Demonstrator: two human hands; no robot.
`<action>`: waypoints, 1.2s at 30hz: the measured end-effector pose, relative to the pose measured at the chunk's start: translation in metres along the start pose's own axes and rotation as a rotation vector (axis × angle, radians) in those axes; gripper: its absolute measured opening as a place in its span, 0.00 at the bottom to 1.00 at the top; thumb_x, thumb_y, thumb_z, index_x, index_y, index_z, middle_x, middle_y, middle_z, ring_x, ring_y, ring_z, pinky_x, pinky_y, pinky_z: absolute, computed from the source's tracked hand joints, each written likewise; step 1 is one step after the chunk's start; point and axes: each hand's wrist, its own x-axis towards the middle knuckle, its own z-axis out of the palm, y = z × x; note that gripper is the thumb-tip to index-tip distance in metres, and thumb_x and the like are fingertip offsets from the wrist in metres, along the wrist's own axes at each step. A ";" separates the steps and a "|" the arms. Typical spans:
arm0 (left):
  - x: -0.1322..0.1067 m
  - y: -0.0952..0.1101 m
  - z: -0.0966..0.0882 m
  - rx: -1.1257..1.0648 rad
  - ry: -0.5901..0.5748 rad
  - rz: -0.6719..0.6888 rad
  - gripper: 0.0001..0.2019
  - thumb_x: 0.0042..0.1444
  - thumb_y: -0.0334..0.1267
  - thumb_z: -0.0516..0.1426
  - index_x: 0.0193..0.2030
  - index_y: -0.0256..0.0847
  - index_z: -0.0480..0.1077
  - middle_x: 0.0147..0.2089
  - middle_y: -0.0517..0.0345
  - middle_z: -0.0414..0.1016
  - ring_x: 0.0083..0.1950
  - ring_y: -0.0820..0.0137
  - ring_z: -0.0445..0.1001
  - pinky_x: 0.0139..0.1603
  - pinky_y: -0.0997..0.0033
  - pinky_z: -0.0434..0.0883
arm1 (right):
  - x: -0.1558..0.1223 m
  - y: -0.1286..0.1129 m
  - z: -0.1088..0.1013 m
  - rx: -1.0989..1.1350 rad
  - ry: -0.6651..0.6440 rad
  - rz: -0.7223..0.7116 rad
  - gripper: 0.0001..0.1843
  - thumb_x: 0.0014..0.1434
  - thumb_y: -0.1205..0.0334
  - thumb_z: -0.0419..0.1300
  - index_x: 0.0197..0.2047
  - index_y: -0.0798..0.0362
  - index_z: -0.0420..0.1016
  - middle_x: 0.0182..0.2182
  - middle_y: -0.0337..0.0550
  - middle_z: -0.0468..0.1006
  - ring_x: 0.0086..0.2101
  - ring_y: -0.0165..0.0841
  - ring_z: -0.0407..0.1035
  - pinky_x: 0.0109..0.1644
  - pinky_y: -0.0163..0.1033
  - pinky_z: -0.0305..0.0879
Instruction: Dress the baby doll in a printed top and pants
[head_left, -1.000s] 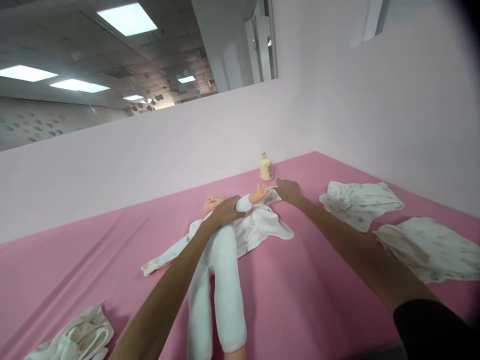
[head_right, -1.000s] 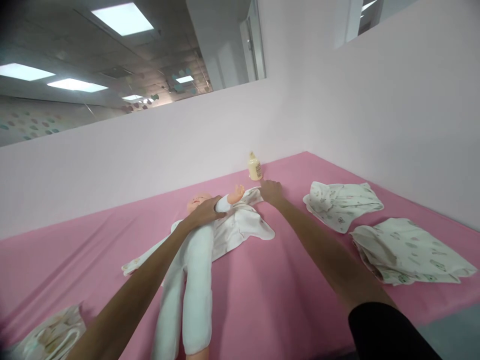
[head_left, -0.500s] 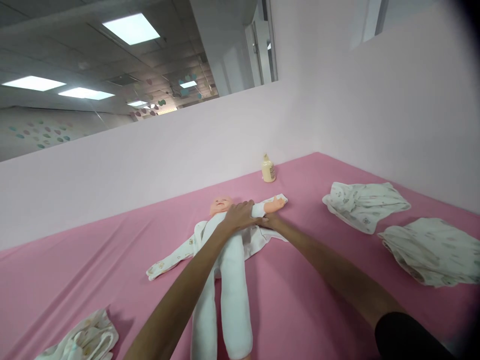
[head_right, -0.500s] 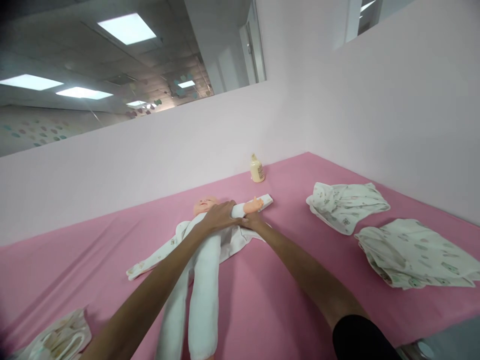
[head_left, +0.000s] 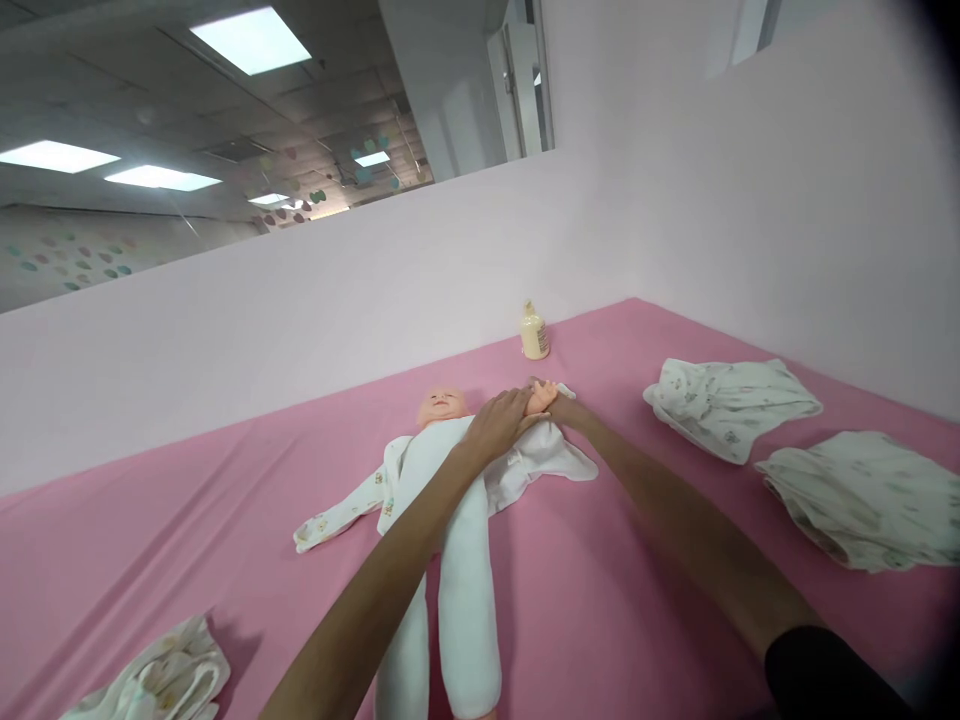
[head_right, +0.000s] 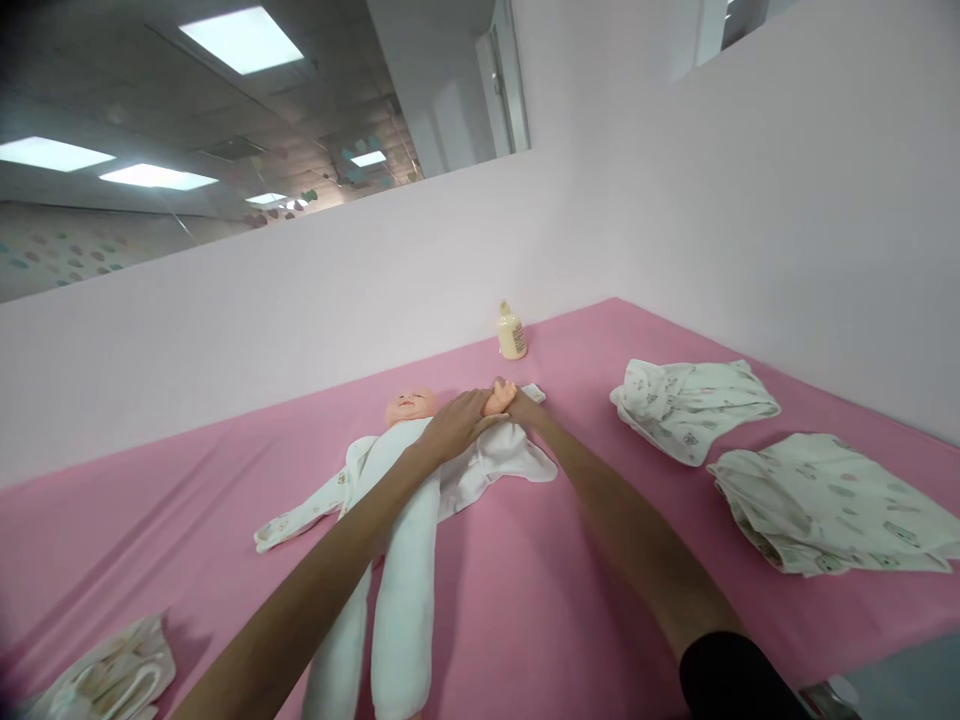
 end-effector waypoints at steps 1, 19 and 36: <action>0.000 -0.002 -0.001 -0.013 -0.015 -0.030 0.22 0.68 0.54 0.41 0.51 0.39 0.64 0.48 0.48 0.74 0.48 0.59 0.72 0.44 0.63 0.65 | 0.001 0.000 -0.006 0.023 -0.008 0.011 0.09 0.61 0.59 0.61 0.42 0.54 0.69 0.37 0.40 0.74 0.36 0.30 0.69 0.38 0.36 0.68; 0.012 -0.020 0.016 -0.151 -0.224 -0.366 0.27 0.64 0.58 0.44 0.56 0.39 0.63 0.52 0.41 0.76 0.52 0.53 0.75 0.43 0.64 0.68 | -0.003 -0.032 -0.028 -0.245 0.076 -0.063 0.08 0.52 0.62 0.55 0.39 0.48 0.64 0.33 0.38 0.72 0.34 0.33 0.65 0.34 0.35 0.55; 0.012 -0.042 0.008 -0.135 -0.310 -0.221 0.21 0.60 0.45 0.52 0.56 0.37 0.65 0.55 0.44 0.74 0.50 0.57 0.74 0.47 0.63 0.71 | -0.004 -0.040 -0.004 -0.313 0.099 -0.033 0.10 0.55 0.62 0.54 0.42 0.49 0.62 0.37 0.42 0.75 0.37 0.38 0.67 0.35 0.37 0.55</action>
